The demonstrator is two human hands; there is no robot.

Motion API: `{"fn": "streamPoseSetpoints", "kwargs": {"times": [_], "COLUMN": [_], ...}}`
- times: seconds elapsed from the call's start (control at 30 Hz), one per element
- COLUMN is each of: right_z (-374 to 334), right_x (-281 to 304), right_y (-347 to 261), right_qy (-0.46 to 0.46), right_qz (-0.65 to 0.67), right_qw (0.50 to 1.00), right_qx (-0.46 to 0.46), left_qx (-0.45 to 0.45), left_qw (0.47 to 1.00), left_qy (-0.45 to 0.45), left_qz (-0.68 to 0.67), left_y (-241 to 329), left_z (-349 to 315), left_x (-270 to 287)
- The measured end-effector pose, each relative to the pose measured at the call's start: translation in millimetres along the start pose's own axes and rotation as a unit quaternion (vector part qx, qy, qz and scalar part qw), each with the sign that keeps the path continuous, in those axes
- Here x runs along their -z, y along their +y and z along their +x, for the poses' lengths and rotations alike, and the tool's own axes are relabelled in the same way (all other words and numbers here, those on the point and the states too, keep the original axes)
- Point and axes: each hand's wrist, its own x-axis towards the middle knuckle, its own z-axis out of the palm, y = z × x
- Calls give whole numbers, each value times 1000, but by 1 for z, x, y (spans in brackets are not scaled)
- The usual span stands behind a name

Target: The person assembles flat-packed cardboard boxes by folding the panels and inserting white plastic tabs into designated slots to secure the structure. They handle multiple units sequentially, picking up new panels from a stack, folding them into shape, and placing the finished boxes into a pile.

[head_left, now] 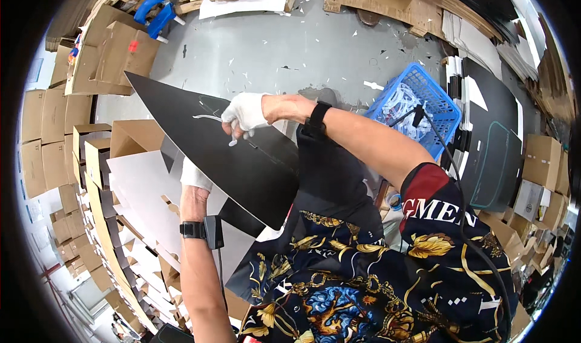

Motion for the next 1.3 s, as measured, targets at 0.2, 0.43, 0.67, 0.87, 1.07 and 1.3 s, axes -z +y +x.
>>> {"fn": "streamPoseSetpoints", "kwargs": {"times": [0.2,0.43,0.67,0.87,1.07,1.3], "right_z": [14,20,25,29,34,21], "right_x": [-7,-9,-11,-11,-23,-36], "right_y": [7,2,-5,-3,-11,-8], "right_qy": [83,115,86,61,58,117], "right_qz": [-283,-322,-422,-440,-472,-471], "right_qw": [949,930,897,890,871,873], "right_qx": [109,132,100,104,122,56], "left_qx": [2,-7,-8,-15,-41,-211], "left_qw": [999,998,999,999,998,957], "left_qy": [-31,-12,-1,13,33,93], "left_qz": [-45,-61,-54,-51,-41,177], "left_y": [0,-7,-8,-9,-12,-27], "left_z": [-7,1,4,6,9,-15], "left_x": [-5,5,8,10,10,-22]}}
